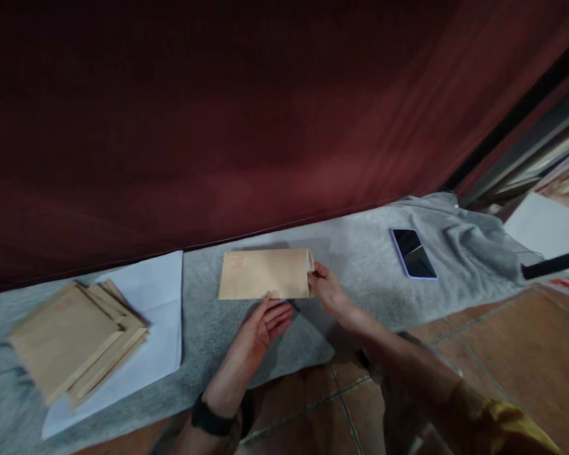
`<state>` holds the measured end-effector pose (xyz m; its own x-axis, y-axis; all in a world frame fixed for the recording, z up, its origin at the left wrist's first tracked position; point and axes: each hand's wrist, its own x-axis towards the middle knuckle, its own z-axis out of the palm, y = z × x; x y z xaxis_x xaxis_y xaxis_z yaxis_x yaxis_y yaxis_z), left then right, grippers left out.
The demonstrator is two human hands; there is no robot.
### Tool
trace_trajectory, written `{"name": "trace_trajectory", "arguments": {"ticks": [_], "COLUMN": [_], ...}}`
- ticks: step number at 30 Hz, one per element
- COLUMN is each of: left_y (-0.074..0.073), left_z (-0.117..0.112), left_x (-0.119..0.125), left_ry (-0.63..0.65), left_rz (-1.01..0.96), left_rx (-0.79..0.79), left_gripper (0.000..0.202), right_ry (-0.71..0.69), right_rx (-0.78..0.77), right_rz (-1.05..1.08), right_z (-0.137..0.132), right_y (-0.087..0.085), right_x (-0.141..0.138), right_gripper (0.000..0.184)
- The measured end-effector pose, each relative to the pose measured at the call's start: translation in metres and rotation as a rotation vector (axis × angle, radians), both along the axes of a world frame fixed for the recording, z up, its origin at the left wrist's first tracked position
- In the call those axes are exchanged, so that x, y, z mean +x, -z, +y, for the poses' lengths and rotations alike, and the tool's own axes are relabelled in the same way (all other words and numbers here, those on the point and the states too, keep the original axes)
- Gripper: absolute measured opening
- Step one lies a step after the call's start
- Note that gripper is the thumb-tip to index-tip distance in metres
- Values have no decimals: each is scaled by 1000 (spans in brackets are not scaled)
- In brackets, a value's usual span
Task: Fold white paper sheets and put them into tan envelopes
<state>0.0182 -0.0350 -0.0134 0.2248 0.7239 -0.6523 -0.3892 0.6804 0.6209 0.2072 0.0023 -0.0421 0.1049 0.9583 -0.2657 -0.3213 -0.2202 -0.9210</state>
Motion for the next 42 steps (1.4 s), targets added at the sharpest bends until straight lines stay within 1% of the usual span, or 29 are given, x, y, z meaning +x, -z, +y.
{"name": "trace_trajectory", "arguments": {"ticks": [2,4,6,9,12,14,16,19,23,25,27,29,31,32,34,36,38,40,42], "left_y": [4,9,13,14,11,8,6,3,0,2,7,13,17,17,17,16,16,17,18], "left_z": [-1,1,6,15,26,32,37,44,50,52,54,55,53,51,42,31,20,10,6], "left_x": [11,18,21,19,12,6,0,-10,-22,-24,-23,-20,-17,-15,-12,-7,-3,-1,-3], "left_ry": [-69,-163,-224,-226,-188,-135,-56,45,183,180,123,94,119,140,180,256,406,573,667], "left_rz": [-90,-131,-149,-146,-70,-3,54,125,204,279,393,547,739,842,1031,1144,1159,1129,1125], "left_rx": [29,57,77,116,175,214,238,268,329,354,398,473,577,641,797,962,1102,1195,1239], "left_gripper": [21,23,26,27,29,31,35,42,45,43,46,56,68,71,66,58,54,54,54], "right_ry": [-4,1,-8,-110,-285,-358,-368,-381,-464,-495,-517,-530,-548,-558,-576,-580,-588,-599,-613], "right_rx": [19,38,40,1,-54,-86,-119,-179,-241,-258,-267,-277,-296,-306,-321,-326,-324,-323,-331], "right_rz": [-8,-15,-15,-4,33,72,98,96,15,-28,-57,-85,-110,-119,-134,-154,-176,-199,-222], "right_z": [-4,-8,-12,-16,-18,-18,-17,-15,-18,-22,-26,-29,-30,-31,-31,-31,-31,-29,-28], "right_y": [1,1,-1,-7,-16,-22,-24,-25,-23,-22,-20,-17,-14,-12,-9,-7,-7,-8,-8], "right_x": [-5,-9,-11,-7,7,19,31,42,42,37,33,29,27,26,25,24,23,22,22], "right_gripper": [34,30,29,32,35,38,38,33,37,38,37,34,32,30,27,26,26,27,29]}}
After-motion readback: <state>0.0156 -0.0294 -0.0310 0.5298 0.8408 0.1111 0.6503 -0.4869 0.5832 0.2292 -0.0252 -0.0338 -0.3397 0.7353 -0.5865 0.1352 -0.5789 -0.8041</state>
